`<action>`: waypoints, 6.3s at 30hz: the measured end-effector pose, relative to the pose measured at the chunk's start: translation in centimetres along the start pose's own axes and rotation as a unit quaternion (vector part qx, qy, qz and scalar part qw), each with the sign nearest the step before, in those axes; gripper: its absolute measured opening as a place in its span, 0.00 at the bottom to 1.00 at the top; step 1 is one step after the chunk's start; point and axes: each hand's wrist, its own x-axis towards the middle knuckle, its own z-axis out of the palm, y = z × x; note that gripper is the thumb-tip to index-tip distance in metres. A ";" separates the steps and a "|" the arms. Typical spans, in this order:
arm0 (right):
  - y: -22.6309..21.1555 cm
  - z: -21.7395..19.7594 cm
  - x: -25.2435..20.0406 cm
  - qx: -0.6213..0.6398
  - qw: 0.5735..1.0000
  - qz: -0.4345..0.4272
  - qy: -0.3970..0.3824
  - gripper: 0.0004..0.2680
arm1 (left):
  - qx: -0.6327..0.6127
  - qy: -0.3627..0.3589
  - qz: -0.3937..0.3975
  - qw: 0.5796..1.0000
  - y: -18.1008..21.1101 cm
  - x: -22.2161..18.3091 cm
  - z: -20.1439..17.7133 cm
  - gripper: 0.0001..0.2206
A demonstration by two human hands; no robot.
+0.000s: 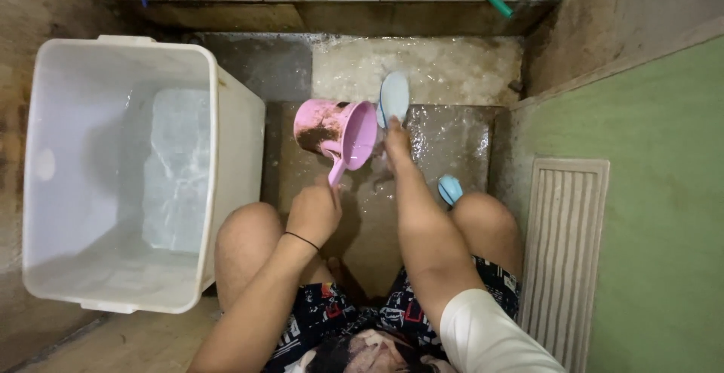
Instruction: Washing shoe insoles by hand using a water dipper and a scrubbing brush in a wash area.
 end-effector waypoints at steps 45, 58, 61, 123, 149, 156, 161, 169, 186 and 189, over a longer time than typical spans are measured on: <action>0.0 0.9 1.1 0.217 0.972 0.032 -0.086 0.16 | 0.102 0.098 0.084 0.986 -1.1 -0.4 1.9 0.10; -4.1 -0.3 -4.5 0.297 0.929 0.071 -0.211 0.27 | 0.060 0.115 0.076 0.989 -0.4 0.0 1.3 0.11; -2.9 -0.1 -2.4 0.293 0.917 0.073 -0.262 0.34 | 0.058 0.152 0.081 0.983 -1.2 0.5 1.5 0.12; -4.5 -1.3 -0.4 0.218 0.955 0.094 -0.176 0.28 | -0.004 0.012 -0.434 0.901 -34.7 1.4 -5.8 0.19; -4.0 -1.2 -0.7 0.345 0.877 0.111 -0.315 0.30 | -0.742 0.070 -0.209 0.633 -30.2 -2.9 -11.1 0.09; -4.8 -1.5 -0.8 0.355 0.890 0.109 -0.265 0.32 | -0.684 0.136 -0.084 0.712 -18.7 -8.5 -18.9 0.08; -4.9 -1.7 -0.1 0.337 0.918 0.084 -0.190 0.30 | -0.659 0.090 -0.037 0.746 -13.1 -8.7 -20.5 0.10; -4.9 -2.9 -0.3 0.377 0.907 0.129 -0.139 0.33 | -0.649 0.018 -0.038 0.759 -6.5 -4.4 -14.7 0.07; -2.3 -3.0 -0.5 0.215 0.970 0.096 0.061 0.22 | -0.253 -0.071 -0.044 0.964 -1.9 -0.3 -1.3 0.15; -3.7 -3.1 -0.4 0.178 0.974 0.111 0.084 0.18 | -0.214 -0.074 -0.044 0.973 -3.4 0.7 0.7 0.15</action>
